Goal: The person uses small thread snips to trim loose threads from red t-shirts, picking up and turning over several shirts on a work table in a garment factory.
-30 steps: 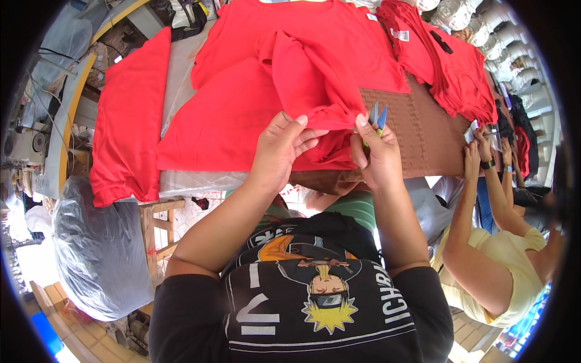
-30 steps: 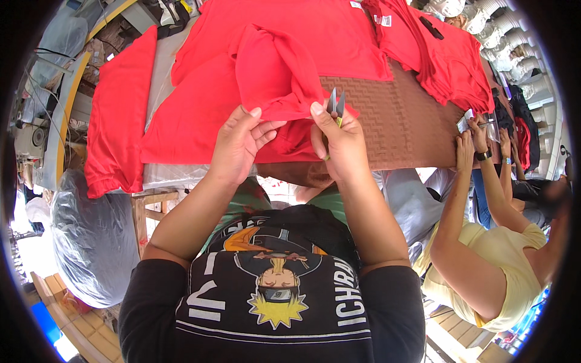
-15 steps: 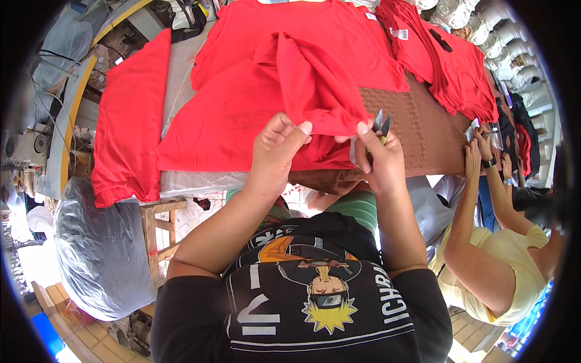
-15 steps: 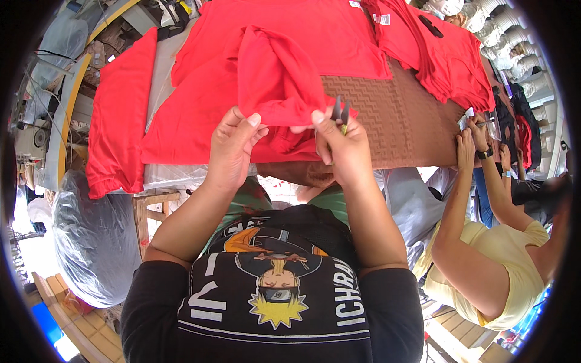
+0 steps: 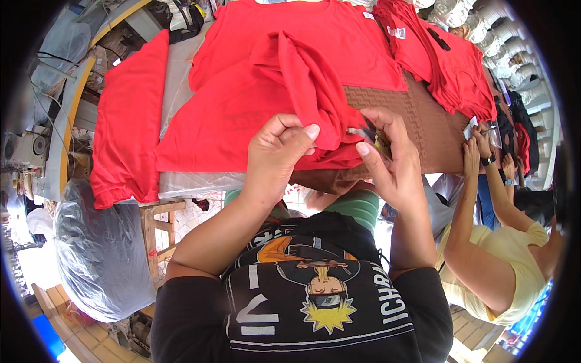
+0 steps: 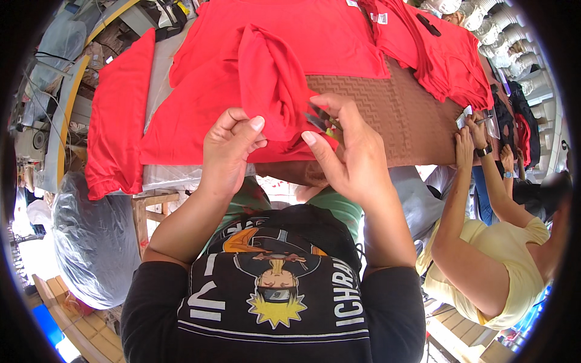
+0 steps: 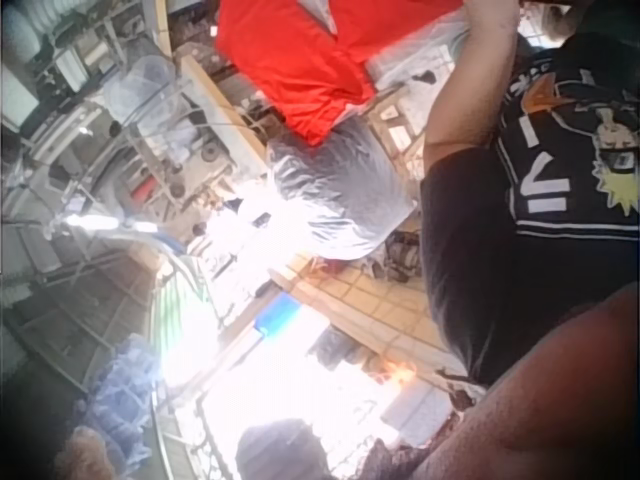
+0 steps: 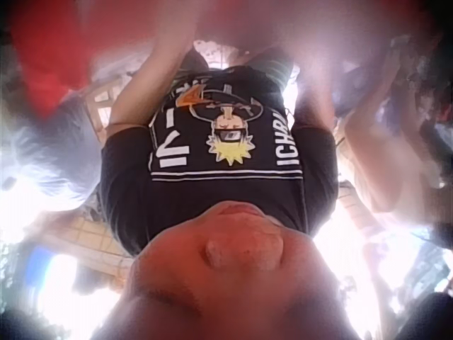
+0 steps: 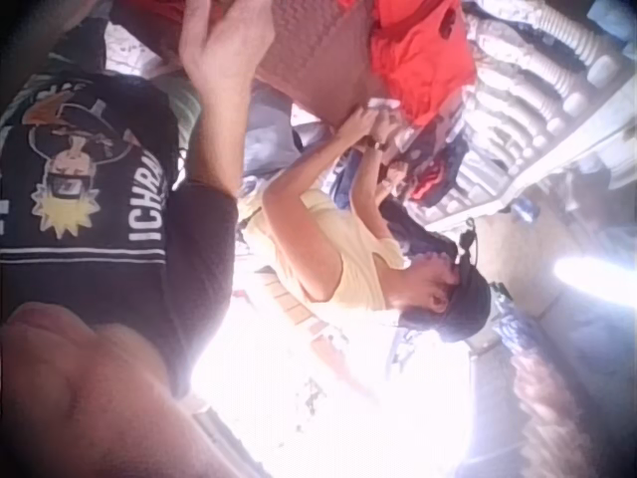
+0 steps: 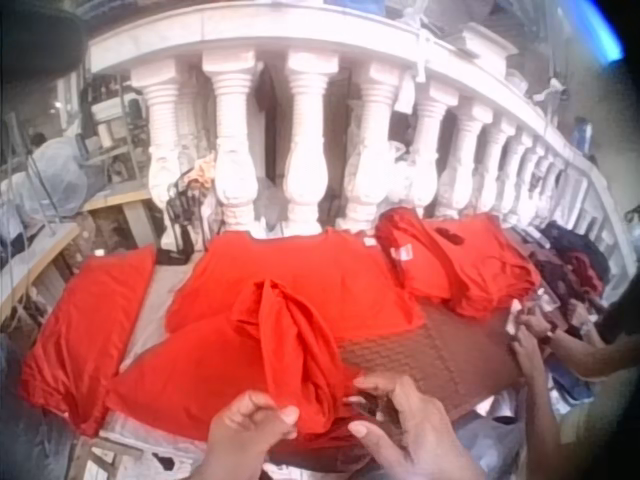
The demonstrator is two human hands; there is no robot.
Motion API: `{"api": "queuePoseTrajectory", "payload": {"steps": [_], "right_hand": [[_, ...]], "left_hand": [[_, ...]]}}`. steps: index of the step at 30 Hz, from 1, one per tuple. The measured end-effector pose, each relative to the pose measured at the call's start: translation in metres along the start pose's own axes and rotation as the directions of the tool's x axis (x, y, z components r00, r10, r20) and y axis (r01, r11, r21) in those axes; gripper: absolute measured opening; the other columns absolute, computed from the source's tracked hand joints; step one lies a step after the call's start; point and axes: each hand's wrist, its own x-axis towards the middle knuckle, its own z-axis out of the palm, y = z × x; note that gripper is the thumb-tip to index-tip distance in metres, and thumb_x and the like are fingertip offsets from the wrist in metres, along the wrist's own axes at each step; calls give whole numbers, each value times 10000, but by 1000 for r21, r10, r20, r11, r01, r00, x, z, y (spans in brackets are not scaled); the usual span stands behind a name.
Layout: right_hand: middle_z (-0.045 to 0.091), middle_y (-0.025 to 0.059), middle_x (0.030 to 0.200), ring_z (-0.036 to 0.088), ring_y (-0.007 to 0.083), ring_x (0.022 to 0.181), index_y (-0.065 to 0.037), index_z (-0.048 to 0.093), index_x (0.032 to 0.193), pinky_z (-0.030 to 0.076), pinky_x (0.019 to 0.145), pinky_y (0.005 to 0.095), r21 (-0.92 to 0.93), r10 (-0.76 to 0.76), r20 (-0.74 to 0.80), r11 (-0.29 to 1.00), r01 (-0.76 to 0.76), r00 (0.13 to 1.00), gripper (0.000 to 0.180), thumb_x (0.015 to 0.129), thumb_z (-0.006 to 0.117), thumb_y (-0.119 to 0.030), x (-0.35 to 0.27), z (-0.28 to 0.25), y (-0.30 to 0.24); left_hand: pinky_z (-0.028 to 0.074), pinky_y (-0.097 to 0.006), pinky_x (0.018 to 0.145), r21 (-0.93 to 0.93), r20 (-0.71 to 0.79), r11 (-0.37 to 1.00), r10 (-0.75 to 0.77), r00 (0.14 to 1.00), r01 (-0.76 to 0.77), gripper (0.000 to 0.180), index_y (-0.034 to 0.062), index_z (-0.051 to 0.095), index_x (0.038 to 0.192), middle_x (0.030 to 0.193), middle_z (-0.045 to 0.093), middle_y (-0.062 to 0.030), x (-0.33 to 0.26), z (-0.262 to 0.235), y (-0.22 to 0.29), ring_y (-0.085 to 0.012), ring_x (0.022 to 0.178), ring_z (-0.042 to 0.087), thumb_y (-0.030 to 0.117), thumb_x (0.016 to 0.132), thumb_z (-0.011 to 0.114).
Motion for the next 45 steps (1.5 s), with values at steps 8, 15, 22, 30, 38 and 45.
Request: {"api": "queuePoseTrajectory", "payload": {"steps": [8, 15, 22, 30, 38, 45], "right_hand": [[611, 81, 864, 604, 258, 760, -96, 642, 1010, 454, 639, 332, -258, -287, 26, 924, 284, 958, 366, 655, 731, -95, 3, -5, -2], [627, 99, 900, 590, 243, 774, -51, 650, 1018, 435, 692, 315, -279, -308, 85, 906, 319, 948, 377, 650, 724, -26, 7, -6, -3], [620, 70, 881, 600, 234, 784, -113, 659, 1032, 417, 665, 324, -216, -227, 91, 946, 242, 969, 367, 671, 718, -84, 8, 0, 0], [620, 62, 839, 597, 225, 771, -105, 669, 981, 409, 661, 320, -234, -239, 106, 938, 257, 965, 308, 676, 709, -80, 9, 0, 0], [626, 65, 838, 607, 215, 724, -92, 651, 1004, 488, 640, 302, -58, -94, 13, 994, 95, 995, 318, 697, 730, -119, 7, 4, -3], [619, 102, 732, 626, 167, 654, -18, 613, 960, 507, 589, 314, -423, -197, 141, 874, 239, 970, 197, 766, 646, -17, 44, -14, 31]], "left_hand": [[488, -268, 873, 71, 141, 994, 67, 988, -77, 223, -25, 542, 1072, 1040, 631, -125, -2, 8, 2, -138, 963, 604, -27, 855, 594], [487, -269, 876, 64, 145, 993, 87, 986, -97, 229, -26, 548, 1082, 1039, 630, -120, -3, 9, 2, -136, 959, 603, -26, 857, 592], [480, -250, 854, 79, 141, 993, 75, 987, -86, 251, -19, 554, 1100, 1046, 632, -103, -4, 9, 0, -116, 957, 594, -20, 853, 599], [480, -240, 831, 79, 136, 993, 75, 988, -86, 268, -10, 555, 1113, 1042, 635, -95, -3, 7, -2, -106, 946, 593, -11, 851, 605], [489, -234, 790, 94, 113, 990, 91, 989, -102, 287, 1, 543, 1133, 1016, 644, -85, -3, 8, -3, -104, 930, 601, 26, 856, 614], [446, -302, 901, 111, 161, 990, 74, 984, -92, 366, 15, 469, 1238, 1180, 559, -109, -3, 11, 7, -172, 1017, 579, 56, 887, 566]]}}
